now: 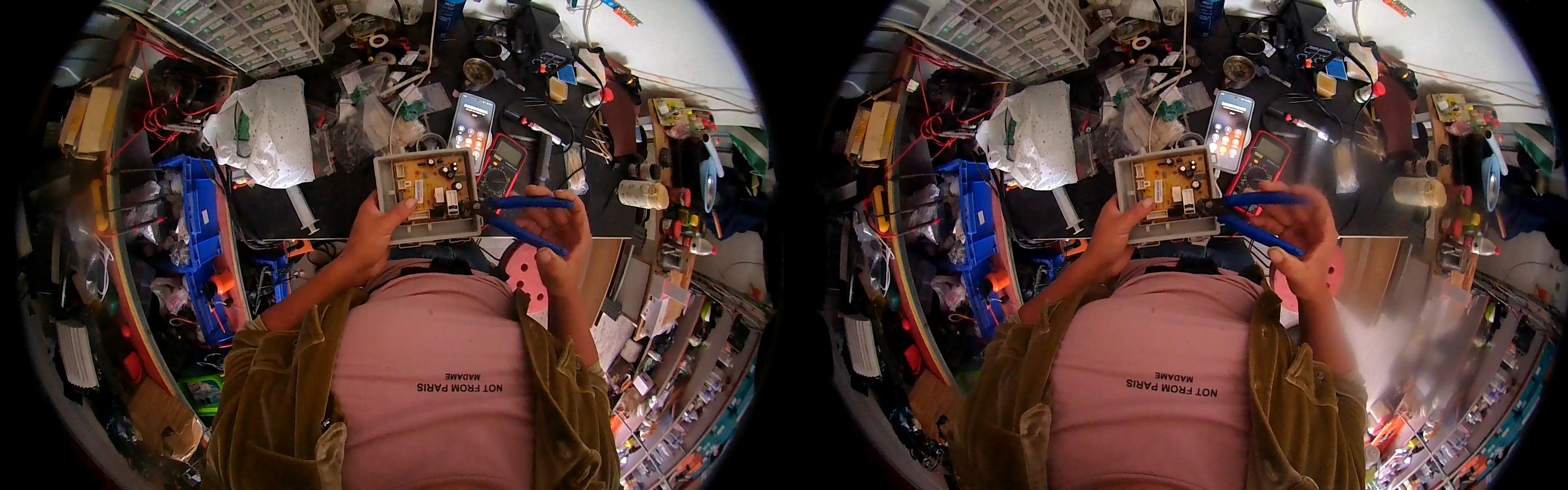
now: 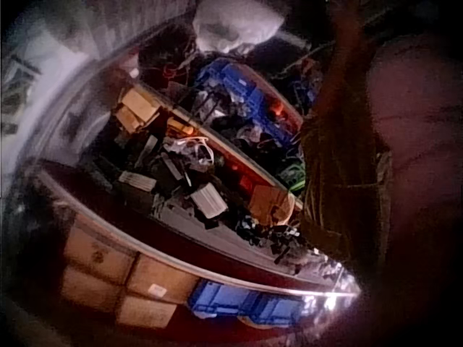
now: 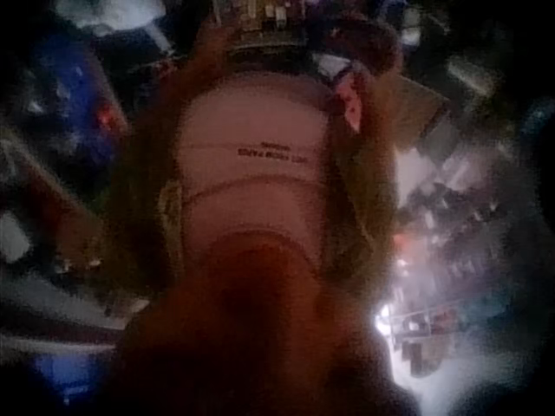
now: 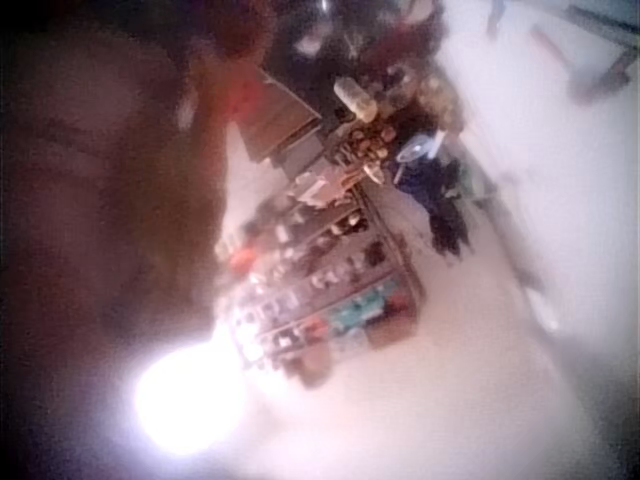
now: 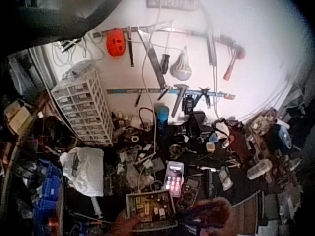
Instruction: The person works on a small electronic device, using pliers to manipulate components inside a plastic case. They then search through a plastic bag for parts and use a soldering iron on a small wire.
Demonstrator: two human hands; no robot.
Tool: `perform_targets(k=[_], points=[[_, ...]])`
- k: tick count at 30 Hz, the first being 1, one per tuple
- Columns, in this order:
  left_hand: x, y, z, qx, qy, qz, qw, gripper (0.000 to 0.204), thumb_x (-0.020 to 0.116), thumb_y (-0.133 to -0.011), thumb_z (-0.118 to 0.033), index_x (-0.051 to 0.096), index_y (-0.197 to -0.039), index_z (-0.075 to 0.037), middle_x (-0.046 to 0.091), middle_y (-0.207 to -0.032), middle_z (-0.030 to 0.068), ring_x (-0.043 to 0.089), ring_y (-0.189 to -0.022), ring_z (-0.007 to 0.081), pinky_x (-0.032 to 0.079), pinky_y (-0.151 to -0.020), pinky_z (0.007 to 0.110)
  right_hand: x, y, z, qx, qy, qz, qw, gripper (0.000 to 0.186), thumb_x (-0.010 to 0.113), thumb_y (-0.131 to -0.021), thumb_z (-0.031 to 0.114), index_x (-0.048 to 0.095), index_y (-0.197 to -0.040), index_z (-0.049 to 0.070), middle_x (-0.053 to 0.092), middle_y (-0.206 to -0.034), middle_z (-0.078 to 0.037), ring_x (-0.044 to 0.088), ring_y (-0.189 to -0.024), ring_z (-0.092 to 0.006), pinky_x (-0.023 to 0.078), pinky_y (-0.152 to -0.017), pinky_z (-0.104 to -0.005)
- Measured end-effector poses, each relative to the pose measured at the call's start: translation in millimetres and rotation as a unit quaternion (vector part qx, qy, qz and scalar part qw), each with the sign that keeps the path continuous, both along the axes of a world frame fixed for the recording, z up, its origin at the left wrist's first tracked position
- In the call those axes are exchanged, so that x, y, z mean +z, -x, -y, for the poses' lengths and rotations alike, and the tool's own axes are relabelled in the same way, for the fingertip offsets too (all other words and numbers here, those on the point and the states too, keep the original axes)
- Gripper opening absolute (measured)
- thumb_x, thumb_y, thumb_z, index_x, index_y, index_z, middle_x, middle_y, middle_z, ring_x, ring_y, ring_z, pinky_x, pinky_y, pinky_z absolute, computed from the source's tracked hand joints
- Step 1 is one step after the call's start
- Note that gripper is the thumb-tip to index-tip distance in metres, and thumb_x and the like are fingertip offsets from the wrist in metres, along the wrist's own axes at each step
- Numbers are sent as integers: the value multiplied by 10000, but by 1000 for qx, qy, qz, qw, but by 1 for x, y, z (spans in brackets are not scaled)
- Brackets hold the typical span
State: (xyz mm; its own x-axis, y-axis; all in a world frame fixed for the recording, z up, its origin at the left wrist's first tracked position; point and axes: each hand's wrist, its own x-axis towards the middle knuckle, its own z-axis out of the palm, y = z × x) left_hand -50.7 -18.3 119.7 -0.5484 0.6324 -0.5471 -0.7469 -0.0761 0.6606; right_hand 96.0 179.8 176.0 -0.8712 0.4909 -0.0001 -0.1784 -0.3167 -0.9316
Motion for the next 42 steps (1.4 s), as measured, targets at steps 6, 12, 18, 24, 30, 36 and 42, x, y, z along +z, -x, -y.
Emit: perform_targets(k=[6,12,18,24,30,36,42], points=[[4,1,0,-5,-9,21,1000,347,580,-835,-131,448,-1131,-7,557,-1038,92,562,-934,173,479,-818,337,-5,0,0,11,11,9,1000,772,767,-629,183,314,-1240,54,418,-1234,-239,507,-1076,-299,445,-878,-373],[4,2,0,-22,-19,40,999,355,568,-843,-143,437,-1147,-12,551,-1059,99,558,-964,186,477,-832,343,-4,3,2,15,21,3,1000,763,767,-627,176,321,-1231,40,418,-1234,-242,508,-1073,-298,443,-880,-376],[2,3,1,-38,-32,44,998,367,563,-846,-152,432,-1162,-20,551,-1072,98,560,-973,188,478,-837,341,-9,1,4,-11,24,35,999,722,752,-647,190,335,-1213,26,455,-1199,-250,525,-1058,-332,453,-876,-399],[3,1,-1,-62,-14,68,996,373,572,-840,-160,443,-1160,-18,559,-1061,102,572,-946,189,490,-810,352,-21,0,5,-43,77,33,996,701,740,-631,225,374,-1197,32,473,-1185,-253,532,-1047,-357,464,-865,-416],[1,2,-1,-90,-34,118,988,373,571,-839,-174,452,-1158,-23,564,-1045,112,585,-922,207,502,-792,368,-27,-1,6,-50,127,3,991,718,745,-610,206,379,-1207,50,471,-1195,-241,531,-1041,-375,474,-857,-418],[6,3,-2,-120,-32,146,981,360,563,-841,-173,460,-1151,-24,562,-1056,120,588,-925,221,517,-752,406,-19,4,8,-31,145,-44,988,735,753,-600,205,368,-1211,70,480,-1163,-199,509,-1065,-377,497,-844,-378],[-2,-7,-4,-142,-51,153,977,351,553,-847,-177,469,-1151,-23,567,-1055,111,582,-937,213,503,-789,391,-13,14,10,-19,180,-96,979,712,753,-613,211,366,-1194,72,467,-1104,-159,460,-1118,-348,508,-833,-323]])
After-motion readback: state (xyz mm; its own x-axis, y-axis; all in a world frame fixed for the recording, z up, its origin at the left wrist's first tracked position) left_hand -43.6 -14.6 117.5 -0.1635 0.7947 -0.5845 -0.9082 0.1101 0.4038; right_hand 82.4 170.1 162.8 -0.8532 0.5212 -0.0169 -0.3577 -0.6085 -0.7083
